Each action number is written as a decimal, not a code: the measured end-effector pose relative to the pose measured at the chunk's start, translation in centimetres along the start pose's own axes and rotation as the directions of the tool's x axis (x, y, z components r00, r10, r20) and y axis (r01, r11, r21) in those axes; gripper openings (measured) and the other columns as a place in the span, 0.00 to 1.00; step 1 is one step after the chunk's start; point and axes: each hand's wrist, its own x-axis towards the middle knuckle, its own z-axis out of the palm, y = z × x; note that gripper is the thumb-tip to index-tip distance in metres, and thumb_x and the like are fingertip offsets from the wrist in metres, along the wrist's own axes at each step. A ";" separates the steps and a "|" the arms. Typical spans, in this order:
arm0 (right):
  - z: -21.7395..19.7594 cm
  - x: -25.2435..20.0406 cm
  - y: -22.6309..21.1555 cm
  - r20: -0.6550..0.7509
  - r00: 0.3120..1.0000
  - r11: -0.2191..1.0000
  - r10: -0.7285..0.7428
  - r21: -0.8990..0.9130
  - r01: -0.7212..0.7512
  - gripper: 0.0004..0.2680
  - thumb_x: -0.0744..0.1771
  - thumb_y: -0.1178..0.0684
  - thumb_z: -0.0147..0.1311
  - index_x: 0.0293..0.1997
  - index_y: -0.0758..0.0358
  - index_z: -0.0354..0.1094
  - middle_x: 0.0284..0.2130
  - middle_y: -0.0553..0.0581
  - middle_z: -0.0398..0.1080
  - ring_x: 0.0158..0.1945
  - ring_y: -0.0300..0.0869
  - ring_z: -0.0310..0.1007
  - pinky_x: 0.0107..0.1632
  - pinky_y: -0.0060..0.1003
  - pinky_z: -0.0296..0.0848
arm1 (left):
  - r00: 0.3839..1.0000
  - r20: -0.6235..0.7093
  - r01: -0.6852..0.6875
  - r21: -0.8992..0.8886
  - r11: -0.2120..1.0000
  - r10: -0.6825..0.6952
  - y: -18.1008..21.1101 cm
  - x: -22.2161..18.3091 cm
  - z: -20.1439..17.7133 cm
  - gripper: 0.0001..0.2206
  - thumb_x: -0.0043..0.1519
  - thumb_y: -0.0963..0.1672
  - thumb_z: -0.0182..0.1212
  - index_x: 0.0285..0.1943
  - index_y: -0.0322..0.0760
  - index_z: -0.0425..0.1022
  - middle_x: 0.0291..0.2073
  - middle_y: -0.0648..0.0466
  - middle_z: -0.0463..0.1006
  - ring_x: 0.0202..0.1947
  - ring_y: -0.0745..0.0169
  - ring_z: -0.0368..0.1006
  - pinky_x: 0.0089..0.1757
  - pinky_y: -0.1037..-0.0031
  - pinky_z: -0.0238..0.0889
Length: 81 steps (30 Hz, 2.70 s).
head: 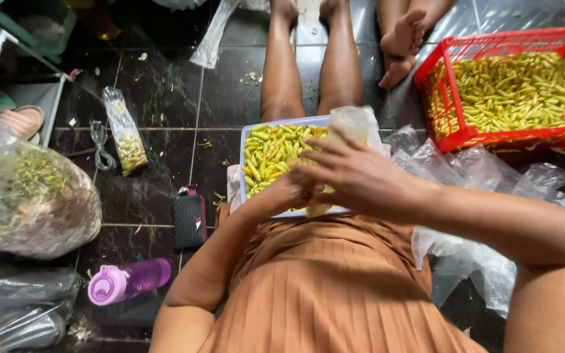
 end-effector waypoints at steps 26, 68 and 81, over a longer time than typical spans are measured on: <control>6.2 -14.2 -3.9 0.423 0.871 -0.621 0.247 0.760 -0.193 0.10 0.74 0.48 0.38 0.39 0.61 0.58 0.17 0.44 0.50 0.20 0.34 0.54 0.34 0.32 0.60 | 0.835 0.245 0.165 0.743 0.649 -0.492 17.6 -1.3 1.0 0.16 0.62 0.53 0.44 0.45 0.49 0.75 0.43 0.51 0.82 0.42 0.45 0.75 0.42 0.57 0.61; 16.8 -2.6 -0.3 0.059 0.998 -0.387 -0.012 0.920 -0.059 0.21 0.69 0.31 0.46 0.28 0.61 0.65 0.20 0.52 0.65 0.28 0.48 0.77 0.32 0.44 0.79 | 0.960 0.181 -0.205 0.975 0.092 0.212 17.5 2.0 2.8 0.14 0.50 0.51 0.45 0.23 0.54 0.80 0.16 0.61 0.76 0.26 0.55 0.80 0.37 0.55 0.65; 1.0 0.1 5.3 -0.089 0.994 0.274 0.068 0.959 0.067 0.05 0.63 0.56 0.60 0.31 0.67 0.76 0.26 0.61 0.75 0.31 0.44 0.76 0.32 0.42 0.76 | 0.854 0.179 -0.414 0.802 0.429 0.489 23.5 -1.3 3.7 0.13 0.50 0.49 0.46 0.17 0.44 0.72 0.13 0.47 0.77 0.24 0.48 0.81 0.45 0.58 0.53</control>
